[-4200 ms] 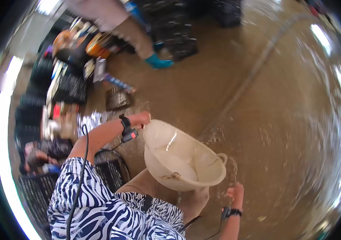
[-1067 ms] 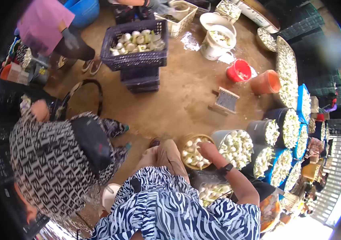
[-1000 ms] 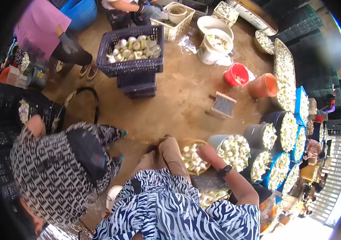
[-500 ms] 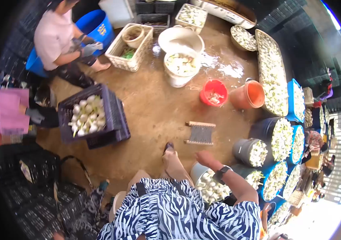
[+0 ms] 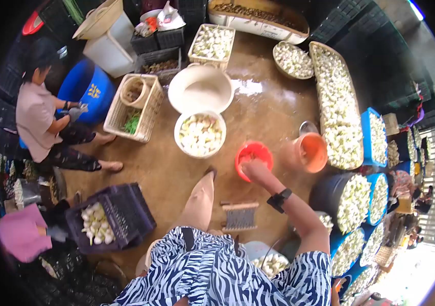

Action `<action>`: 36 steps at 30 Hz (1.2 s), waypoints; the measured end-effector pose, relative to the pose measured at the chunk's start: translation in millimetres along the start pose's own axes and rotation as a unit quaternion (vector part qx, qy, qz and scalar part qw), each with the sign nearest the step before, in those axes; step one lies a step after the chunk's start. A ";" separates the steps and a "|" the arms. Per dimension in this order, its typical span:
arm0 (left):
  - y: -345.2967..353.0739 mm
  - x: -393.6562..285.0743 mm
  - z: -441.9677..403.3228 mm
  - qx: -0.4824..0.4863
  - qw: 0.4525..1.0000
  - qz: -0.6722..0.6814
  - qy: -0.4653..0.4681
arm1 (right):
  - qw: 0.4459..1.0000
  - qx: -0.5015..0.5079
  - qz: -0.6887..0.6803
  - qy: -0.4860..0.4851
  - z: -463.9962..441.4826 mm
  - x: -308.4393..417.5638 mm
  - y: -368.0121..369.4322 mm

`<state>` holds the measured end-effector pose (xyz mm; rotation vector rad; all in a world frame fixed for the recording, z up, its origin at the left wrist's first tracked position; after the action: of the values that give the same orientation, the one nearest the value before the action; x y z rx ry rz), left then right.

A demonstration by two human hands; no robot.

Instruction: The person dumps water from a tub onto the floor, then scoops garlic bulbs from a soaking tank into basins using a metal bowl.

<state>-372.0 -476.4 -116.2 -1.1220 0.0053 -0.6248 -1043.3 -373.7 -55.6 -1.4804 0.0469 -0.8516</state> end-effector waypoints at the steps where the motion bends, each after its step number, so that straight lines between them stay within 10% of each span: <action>1: -16.7 -15.6 -15.5 0.002 1.000 0.002 0.006 | 1.000 0.014 0.010 0.018 -9.9 -19.6 -11.6; 18: -344.9 -136.2 -273.2 -0.235 0.972 -0.006 -0.026 | 0.993 -0.041 0.043 0.102 -169.9 -275.8 -103.9; 27: -587.9 -306.0 -363.4 -0.346 0.927 0.035 -0.140 | 0.996 0.065 -0.025 -0.049 -372.0 -389.9 -105.7; 29: -647.1 -353.4 -378.4 -0.359 0.923 0.023 -0.137 | 0.983 0.041 -0.117 0.133 -359.8 -448.9 -102.4; 36: -771.2 -507.3 -496.6 -0.297 0.901 0.317 -0.013 | 0.973 0.070 -0.061 0.212 -310.1 -574.4 -105.4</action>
<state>-1304.4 -871.9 153.8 -1.6134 0.5528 -0.0029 -1664.8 -321.5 -275.1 -1.1581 0.2111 -1.2353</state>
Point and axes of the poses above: each hand's wrist, its own z-axis away from the middle knuckle, its own y-axis out of the palm, x = y × z, the point moved 7 cm from there along -z, towards the middle knuckle, and after that the axes turned 12 degrees about -x, right-handed, at the moved point
